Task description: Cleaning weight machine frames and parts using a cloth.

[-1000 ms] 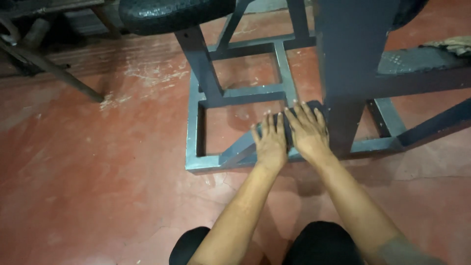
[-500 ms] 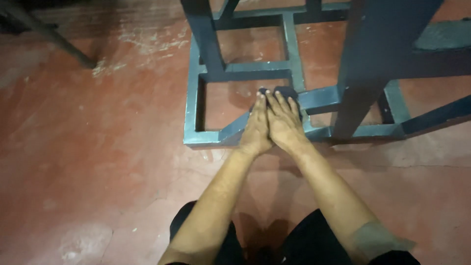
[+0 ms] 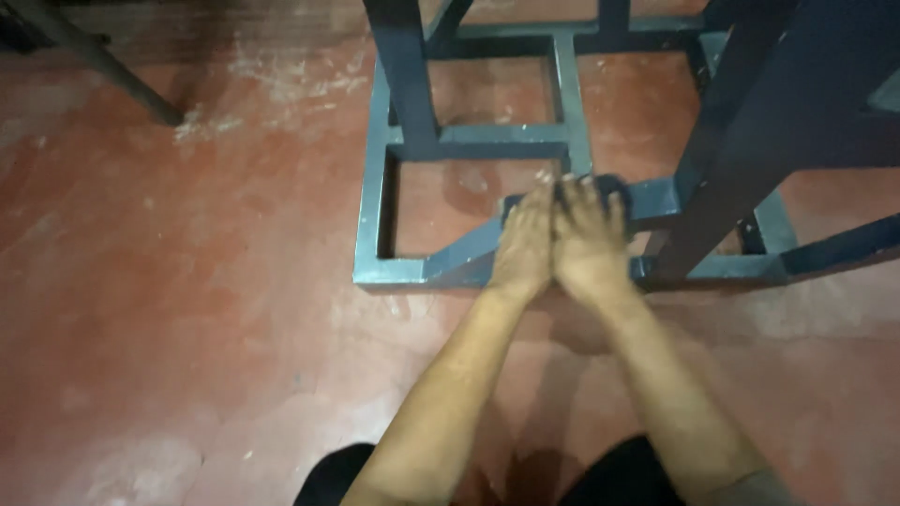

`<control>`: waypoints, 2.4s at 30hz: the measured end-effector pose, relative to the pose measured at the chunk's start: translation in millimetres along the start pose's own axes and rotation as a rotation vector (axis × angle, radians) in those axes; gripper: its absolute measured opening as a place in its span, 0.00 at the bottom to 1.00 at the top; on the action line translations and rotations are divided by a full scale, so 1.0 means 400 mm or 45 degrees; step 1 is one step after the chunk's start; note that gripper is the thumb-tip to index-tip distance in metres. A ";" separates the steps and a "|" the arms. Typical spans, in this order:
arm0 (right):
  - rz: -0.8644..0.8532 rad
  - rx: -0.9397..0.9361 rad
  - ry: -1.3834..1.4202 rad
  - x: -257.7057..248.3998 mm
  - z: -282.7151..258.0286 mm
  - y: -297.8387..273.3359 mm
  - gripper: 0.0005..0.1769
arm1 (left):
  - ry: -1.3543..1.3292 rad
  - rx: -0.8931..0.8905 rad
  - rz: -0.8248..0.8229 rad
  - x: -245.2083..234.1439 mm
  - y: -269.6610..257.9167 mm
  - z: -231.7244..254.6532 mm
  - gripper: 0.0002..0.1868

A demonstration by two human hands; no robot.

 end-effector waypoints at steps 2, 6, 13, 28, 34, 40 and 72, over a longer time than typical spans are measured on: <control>-0.018 -0.014 0.010 0.016 -0.033 0.006 0.32 | -0.079 -0.025 0.048 -0.031 -0.021 -0.020 0.38; -0.103 -0.102 0.089 0.019 -0.048 0.004 0.30 | -0.189 -0.074 0.123 -0.081 -0.051 -0.007 0.38; -0.003 -0.104 0.099 -0.079 0.053 -0.027 0.30 | 0.129 -0.061 0.149 -0.034 0.024 0.108 0.39; -0.398 -0.145 -0.210 0.278 -0.217 0.038 0.33 | 1.183 0.055 -0.162 0.022 -0.114 -0.098 0.35; -0.437 -0.270 -0.268 0.268 -0.199 0.017 0.31 | 1.070 -0.002 -0.411 0.030 -0.106 -0.078 0.35; 0.031 -0.099 -0.063 -0.104 0.012 -0.026 0.30 | -0.347 0.027 0.332 -0.049 0.000 0.111 0.30; -0.663 -0.373 -0.190 0.602 -0.360 -0.025 0.31 | 0.762 -0.139 -0.201 0.204 -0.330 -0.420 0.33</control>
Point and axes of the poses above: each hand's wrist, its own y-axis towards the middle knuckle, its own x-axis out of the palm, z = x × y, the point moved 9 cm from there along y, towards the middle knuckle, and after that the axes turned 5 degrees about y, right-handed, at the moved point
